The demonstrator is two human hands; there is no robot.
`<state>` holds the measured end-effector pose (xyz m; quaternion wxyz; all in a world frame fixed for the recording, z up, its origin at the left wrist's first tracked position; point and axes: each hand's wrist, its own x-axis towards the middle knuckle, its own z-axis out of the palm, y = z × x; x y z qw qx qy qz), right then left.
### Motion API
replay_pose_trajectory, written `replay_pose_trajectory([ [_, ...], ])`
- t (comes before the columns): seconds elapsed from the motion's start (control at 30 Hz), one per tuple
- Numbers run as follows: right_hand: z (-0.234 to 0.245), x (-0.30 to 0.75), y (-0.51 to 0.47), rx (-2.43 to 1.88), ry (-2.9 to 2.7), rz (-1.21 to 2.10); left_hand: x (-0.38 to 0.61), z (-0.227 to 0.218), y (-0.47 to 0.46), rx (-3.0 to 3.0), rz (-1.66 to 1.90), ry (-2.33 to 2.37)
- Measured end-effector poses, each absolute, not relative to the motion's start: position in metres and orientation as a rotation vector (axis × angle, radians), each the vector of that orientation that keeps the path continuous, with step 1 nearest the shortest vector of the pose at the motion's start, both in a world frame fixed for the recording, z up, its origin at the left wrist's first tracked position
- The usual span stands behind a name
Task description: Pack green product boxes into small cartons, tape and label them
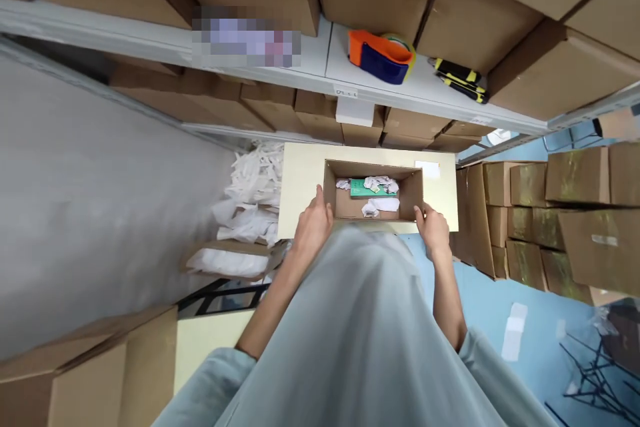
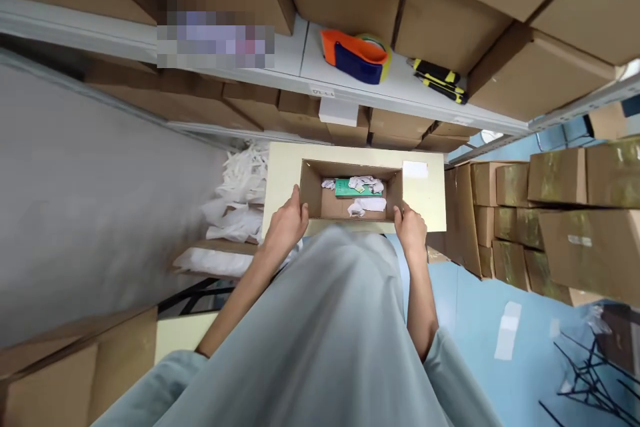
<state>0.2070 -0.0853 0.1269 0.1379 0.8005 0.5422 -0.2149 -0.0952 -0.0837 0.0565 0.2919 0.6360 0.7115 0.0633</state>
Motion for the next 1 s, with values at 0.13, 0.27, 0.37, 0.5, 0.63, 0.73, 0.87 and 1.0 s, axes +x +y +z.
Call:
replay_pose_trajectory([
  [0.13,0.122,0.218,-0.032,2.379,1.770,-0.500,-0.100,0.045,-0.095,1.633,0.285,1.936],
  [0.27,0.106,0.228,0.034,2.353,1.979,-0.501,-0.096,0.055,-0.102,1.565,0.219,2.003],
  [0.37,0.093,0.230,0.063,2.318,2.071,-0.579,-0.085,0.063,-0.104,1.601,0.146,1.984],
  [0.5,0.085,0.227,0.062,2.258,2.090,-0.871,-0.066,0.058,-0.102,1.749,0.218,1.762],
  [0.63,0.081,0.230,0.042,2.224,2.154,-1.104,-0.056,0.037,-0.096,1.731,0.219,1.766],
  [0.73,0.075,0.238,0.034,2.253,2.213,-1.125,-0.055,0.021,-0.086,1.662,0.341,1.863],
  [0.87,0.065,0.244,0.037,2.356,2.135,-1.343,-0.058,0.009,-0.069,1.634,0.401,1.851],
  [1.0,0.053,0.239,0.051,2.460,1.964,-1.535,-0.069,0.008,-0.066,1.659,0.387,1.784],
])
